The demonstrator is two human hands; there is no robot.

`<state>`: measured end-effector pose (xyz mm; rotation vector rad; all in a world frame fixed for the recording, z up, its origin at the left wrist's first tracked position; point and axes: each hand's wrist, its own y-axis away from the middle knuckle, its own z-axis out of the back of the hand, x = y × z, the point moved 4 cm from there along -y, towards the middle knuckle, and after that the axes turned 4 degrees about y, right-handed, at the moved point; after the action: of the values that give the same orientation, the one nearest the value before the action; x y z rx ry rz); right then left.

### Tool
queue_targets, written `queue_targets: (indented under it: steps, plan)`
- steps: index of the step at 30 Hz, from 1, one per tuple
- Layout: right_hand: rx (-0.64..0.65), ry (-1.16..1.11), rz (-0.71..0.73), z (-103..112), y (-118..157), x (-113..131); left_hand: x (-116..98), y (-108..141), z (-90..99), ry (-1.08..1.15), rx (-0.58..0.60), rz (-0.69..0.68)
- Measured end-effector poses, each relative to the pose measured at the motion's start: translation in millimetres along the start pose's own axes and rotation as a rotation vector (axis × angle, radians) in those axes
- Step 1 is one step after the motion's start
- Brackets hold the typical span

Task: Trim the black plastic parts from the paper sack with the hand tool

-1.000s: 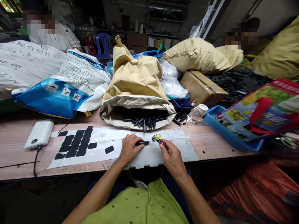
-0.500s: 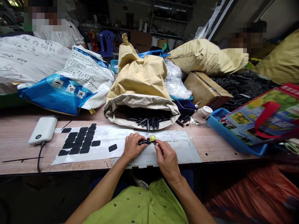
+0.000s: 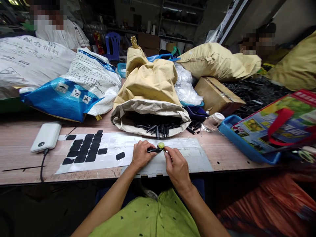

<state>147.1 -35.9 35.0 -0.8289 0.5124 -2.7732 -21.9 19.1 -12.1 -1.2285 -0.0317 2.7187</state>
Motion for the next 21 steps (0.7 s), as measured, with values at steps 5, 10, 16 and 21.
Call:
queue_targets:
  steps: [5, 10, 16, 21]
  plan:
    - [0.023, 0.013, -0.022, -1.4, 3.7, -3.7, 0.9, -0.1, -0.7, -0.011, -0.009, -0.002]
    - [-0.053, 0.023, -0.082, 10.1, 2.1, -21.8, 0.1, 0.8, -0.6, -0.02, -0.013, -0.031]
    - [-0.09, 0.285, -0.163, 19.6, -3.6, -74.7, 0.9, 2.0, -0.8, -0.017, -0.023, -0.037]
    - [-0.103, 0.468, -0.141, 9.2, -8.2, -97.0, 3.2, 1.5, -1.9, -0.018, -0.017, -0.047]
